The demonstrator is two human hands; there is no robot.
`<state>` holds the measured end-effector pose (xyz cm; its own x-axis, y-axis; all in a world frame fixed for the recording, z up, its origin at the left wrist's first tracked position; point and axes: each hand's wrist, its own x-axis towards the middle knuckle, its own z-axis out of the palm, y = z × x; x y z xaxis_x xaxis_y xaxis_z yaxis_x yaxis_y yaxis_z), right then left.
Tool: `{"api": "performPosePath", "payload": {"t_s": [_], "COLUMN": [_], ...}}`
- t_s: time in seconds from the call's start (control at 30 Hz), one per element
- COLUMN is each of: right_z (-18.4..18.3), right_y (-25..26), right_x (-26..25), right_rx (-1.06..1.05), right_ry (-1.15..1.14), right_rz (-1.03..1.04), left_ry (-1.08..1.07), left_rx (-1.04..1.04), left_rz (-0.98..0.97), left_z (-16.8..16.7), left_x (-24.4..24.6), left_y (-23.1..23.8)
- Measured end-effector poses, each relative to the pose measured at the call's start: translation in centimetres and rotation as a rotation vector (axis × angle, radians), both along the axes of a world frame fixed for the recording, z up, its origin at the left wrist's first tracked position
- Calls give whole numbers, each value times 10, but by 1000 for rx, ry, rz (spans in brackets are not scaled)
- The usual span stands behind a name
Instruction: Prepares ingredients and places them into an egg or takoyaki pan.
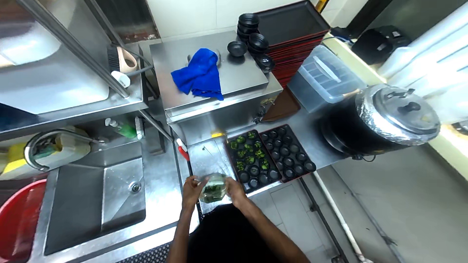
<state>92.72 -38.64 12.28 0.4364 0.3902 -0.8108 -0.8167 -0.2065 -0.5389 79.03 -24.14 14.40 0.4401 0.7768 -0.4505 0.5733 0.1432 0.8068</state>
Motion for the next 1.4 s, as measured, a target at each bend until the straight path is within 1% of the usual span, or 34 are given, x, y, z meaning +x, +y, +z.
{"api": "performPosePath", "payload": {"t_s": [0.07, 0.13, 0.2, 0.23, 0.27, 0.3, 0.37, 0.4, 0.47, 0.53, 0.6, 0.67, 0.77, 0.83, 0.9, 0.97, 1.0, 1.07, 1.17, 1.27, 1.33, 1.4], "right_z": [16, 27, 32, 33, 34, 37, 46, 52, 61, 61, 51, 34, 15, 6, -4, -17, -24, -34, -38, -31, -19, -1], "right_y": [-7, -10, -6, -2, 2, 7, 14, 18, 22, 23, 20, 17, 16, 28, 45, 61, 69, 80, 87, 88, 85, 75], "right_x": [-4, -11, -19, -20, -21, -20, -18, -17, -11, -3, 8, 24, 51, 63, 65, 58, 54, 48, 42, 42, 44, 46], "right_rx": [-38, -28, -13, -1, 24, 58, 144, 176, 229, 214, 140, 26, -221, -315, -354, -432, -495, -630, -720, -701, -652, -574], "right_ry": [-89, -101, -13, 63, 141, 212, 330, 362, 374, 250, -14, -321, -819, -1015, -1151, -1238, -1252, -1218, -1174, -1137, -1125, -1132], "right_rz": [163, 245, 194, 141, 82, 33, -24, -38, -23, 7, 94, 228, 499, 700, 908, 1069, 1118, 1157, 1167, 1190, 1175, 1100], "left_ry": [87, 143, 109, 55, -4, -49, -133, -191, -284, -267, -182, -172, -217, -216, -211, -201, -192, -182, -99, 46, 78, 103], "left_rx": [-24, -91, -177, -182, -131, -35, 112, 138, 96, 22, -57, -130, -98, -52, 16, 79, 95, 97, 115, 91, 18, -83], "left_rz": [0, 45, 107, 131, 143, 135, 106, 107, 129, 134, 93, 89, 114, 122, 139, 160, 167, 178, 173, 159, 152, 115], "left_z": [12, 19, 23, 23, 22, 20, 21, 23, 31, 30, 16, 4, 12, 19, 18, 12, 11, 10, 12, 22, 27, 24], "left_x": [-11, -17, -14, -9, -3, 2, 12, 15, 20, 20, 12, -1, -15, -16, -14, -13, -13, -15, -22, -30, -33, -33], "left_y": [-10, -24, -39, -45, -49, -48, -34, -24, -7, 5, 13, 17, 8, -2, -13, -18, -17, -17, -21, -34, -45, -52]}}
